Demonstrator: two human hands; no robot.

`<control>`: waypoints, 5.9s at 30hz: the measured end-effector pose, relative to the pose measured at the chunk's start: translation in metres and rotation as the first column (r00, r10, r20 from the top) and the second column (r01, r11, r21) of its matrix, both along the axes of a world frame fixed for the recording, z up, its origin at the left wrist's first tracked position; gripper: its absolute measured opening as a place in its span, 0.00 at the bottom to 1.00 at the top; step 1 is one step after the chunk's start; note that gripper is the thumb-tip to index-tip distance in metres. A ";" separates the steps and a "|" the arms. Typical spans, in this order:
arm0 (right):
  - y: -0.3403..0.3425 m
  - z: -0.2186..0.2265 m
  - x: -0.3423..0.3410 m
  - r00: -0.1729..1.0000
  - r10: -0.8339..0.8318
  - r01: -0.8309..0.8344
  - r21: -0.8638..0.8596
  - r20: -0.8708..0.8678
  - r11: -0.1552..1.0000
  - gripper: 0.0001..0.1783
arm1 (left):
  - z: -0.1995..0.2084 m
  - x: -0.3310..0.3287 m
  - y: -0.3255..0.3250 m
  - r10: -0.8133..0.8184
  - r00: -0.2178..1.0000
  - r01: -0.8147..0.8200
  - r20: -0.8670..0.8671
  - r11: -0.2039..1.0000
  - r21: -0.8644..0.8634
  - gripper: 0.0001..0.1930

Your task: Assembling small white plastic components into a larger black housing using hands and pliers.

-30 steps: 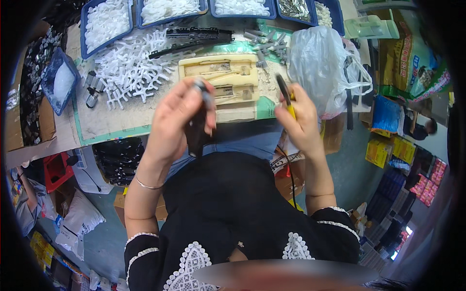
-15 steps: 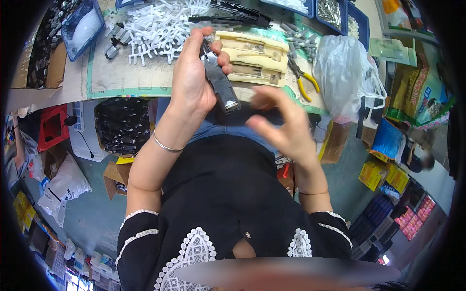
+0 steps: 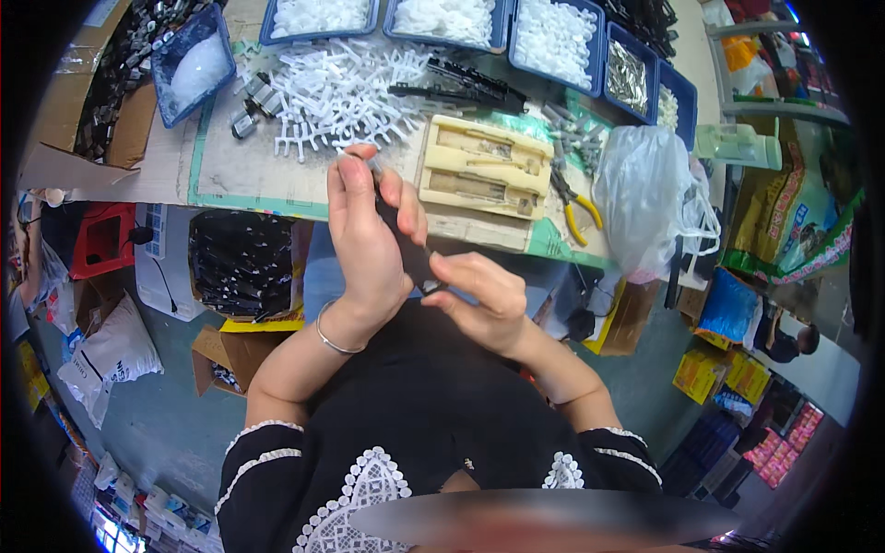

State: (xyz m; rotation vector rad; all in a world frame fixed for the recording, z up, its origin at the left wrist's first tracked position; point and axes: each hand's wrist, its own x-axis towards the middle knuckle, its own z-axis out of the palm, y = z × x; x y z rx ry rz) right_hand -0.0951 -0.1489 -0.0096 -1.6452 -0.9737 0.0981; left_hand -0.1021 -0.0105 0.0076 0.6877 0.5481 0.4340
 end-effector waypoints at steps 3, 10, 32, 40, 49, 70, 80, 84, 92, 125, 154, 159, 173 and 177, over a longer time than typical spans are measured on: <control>-0.004 0.001 0.002 0.986 0.163 -0.163 0.005 -0.013 0.987 0.22 | -0.002 -0.012 0.010 -0.113 0.990 0.122 0.081 0.987 -0.105 0.14; 0.000 -0.016 -0.011 0.958 0.255 -0.237 0.136 -0.134 0.962 0.17 | 0.000 -0.035 0.010 -0.120 0.963 0.105 0.242 0.992 0.074 0.13; 0.050 0.009 0.151 0.901 -0.029 0.256 -0.478 0.432 0.840 0.08 | -0.281 -0.383 0.136 0.120 -0.086 0.996 -0.989 0.034 -0.082 0.13; 0.021 0.004 0.165 0.915 -0.258 0.238 -0.099 -0.310 0.966 0.12 | -0.098 -0.153 0.168 -0.332 0.488 0.872 -0.807 0.226 0.434 0.10; -0.010 -0.007 0.120 0.629 0.182 0.018 0.248 -0.756 0.969 0.16 | -0.051 -0.012 0.185 0.272 0.929 0.338 -0.250 -0.357 0.871 0.12; -0.031 -0.001 0.081 0.878 -0.028 0.314 -0.532 0.478 0.786 0.06 | -0.023 -0.009 0.105 0.208 0.925 0.331 -0.318 -0.033 0.943 0.11; -0.023 0.005 0.079 0.880 -0.020 0.334 -0.587 0.475 0.738 0.07 | -0.044 0.021 0.020 -0.207 0.946 0.254 -0.251 -0.010 0.967 0.09; -0.025 0.009 0.078 0.891 -0.042 0.339 -0.601 0.452 0.724 0.07 | -0.040 0.034 0.022 -0.288 0.884 0.447 -0.369 0.283 0.849 0.06; -0.052 0.056 0.159 0.904 -0.380 0.427 -0.388 0.194 0.817 0.09 | 0.010 0.080 0.025 -0.327 0.919 0.224 -0.220 -0.025 0.974 0.04; -0.003 0.036 0.114 0.944 -0.136 0.200 0.190 -0.301 0.961 0.06 | -0.017 0.074 0.015 -0.664 0.671 0.741 0.331 0.626 -0.245 0.11; -0.013 -0.014 0.091 0.763 0.002 0.342 -0.406 0.646 0.847 0.08 | -0.053 0.019 0.029 -0.449 0.892 -0.091 -0.052 -0.293 0.952 0.12; -0.010 -0.009 0.092 0.801 0.042 0.312 -0.477 0.598 0.822 0.11 | -0.056 0.021 0.029 -0.437 0.897 -0.078 -0.074 -0.319 0.945 0.14; -0.074 0.025 0.267 0.612 -0.036 0.779 -0.594 0.790 0.200 0.11 | -0.016 0.062 0.029 -0.463 0.885 -0.138 -0.050 -0.362 0.922 0.09; -0.067 0.006 0.279 0.580 0.016 0.793 -0.568 0.815 0.219 0.08 | -0.001 0.106 0.059 -0.257 0.966 -0.045 -0.040 -0.316 0.948 0.07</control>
